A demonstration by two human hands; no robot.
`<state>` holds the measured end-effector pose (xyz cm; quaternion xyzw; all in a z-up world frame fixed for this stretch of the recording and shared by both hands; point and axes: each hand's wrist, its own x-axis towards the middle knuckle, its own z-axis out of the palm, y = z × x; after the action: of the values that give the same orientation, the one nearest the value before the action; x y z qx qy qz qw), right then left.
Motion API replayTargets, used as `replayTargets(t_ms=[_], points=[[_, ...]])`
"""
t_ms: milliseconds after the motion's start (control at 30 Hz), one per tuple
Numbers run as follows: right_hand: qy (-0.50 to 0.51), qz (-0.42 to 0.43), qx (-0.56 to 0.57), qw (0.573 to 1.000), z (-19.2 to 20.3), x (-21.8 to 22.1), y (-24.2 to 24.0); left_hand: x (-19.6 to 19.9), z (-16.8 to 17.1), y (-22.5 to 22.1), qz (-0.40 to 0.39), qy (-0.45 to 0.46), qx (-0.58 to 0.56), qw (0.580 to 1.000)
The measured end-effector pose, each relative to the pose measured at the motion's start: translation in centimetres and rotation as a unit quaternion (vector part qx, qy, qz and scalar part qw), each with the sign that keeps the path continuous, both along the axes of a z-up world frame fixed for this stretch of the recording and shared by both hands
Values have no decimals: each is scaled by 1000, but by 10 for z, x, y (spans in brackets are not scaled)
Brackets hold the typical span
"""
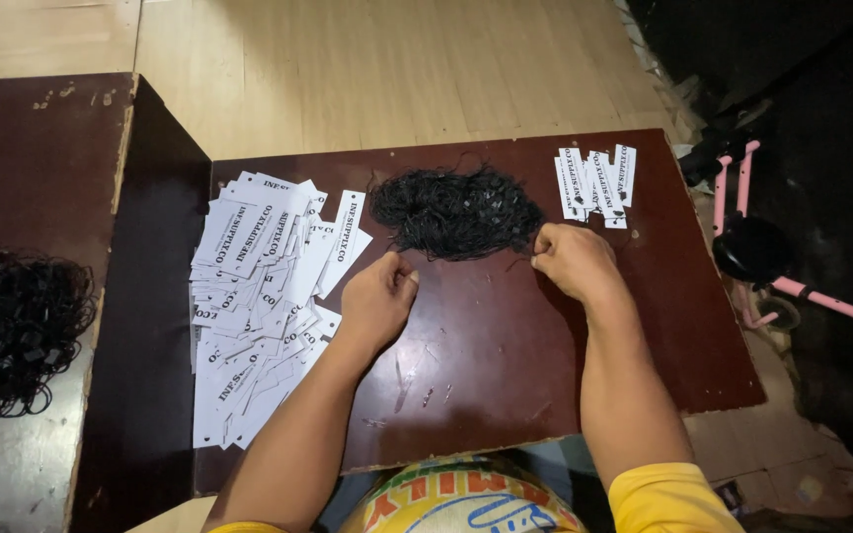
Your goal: Attaching paper labels to black strings by threading the string through a pre-punched hole in each label.
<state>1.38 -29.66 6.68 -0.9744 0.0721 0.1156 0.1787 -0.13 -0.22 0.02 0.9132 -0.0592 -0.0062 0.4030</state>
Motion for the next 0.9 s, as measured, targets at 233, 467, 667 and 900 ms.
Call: replayTargets(t_ms=[233,467,667,900], points=[[13,5,-6,1000,-16,6,-5,2,-5,0,0,4,5,1000],[5,9,-19,1000,-11,5,0,2,-5,0,3,-5,2,1000],[-1,44,-26,999,-31,7,-5,0,-4,-1,3,-1,3,1000],[-59,45,23,997,-4,-6,4,0,-6,-1,0,-22,-5,1000]])
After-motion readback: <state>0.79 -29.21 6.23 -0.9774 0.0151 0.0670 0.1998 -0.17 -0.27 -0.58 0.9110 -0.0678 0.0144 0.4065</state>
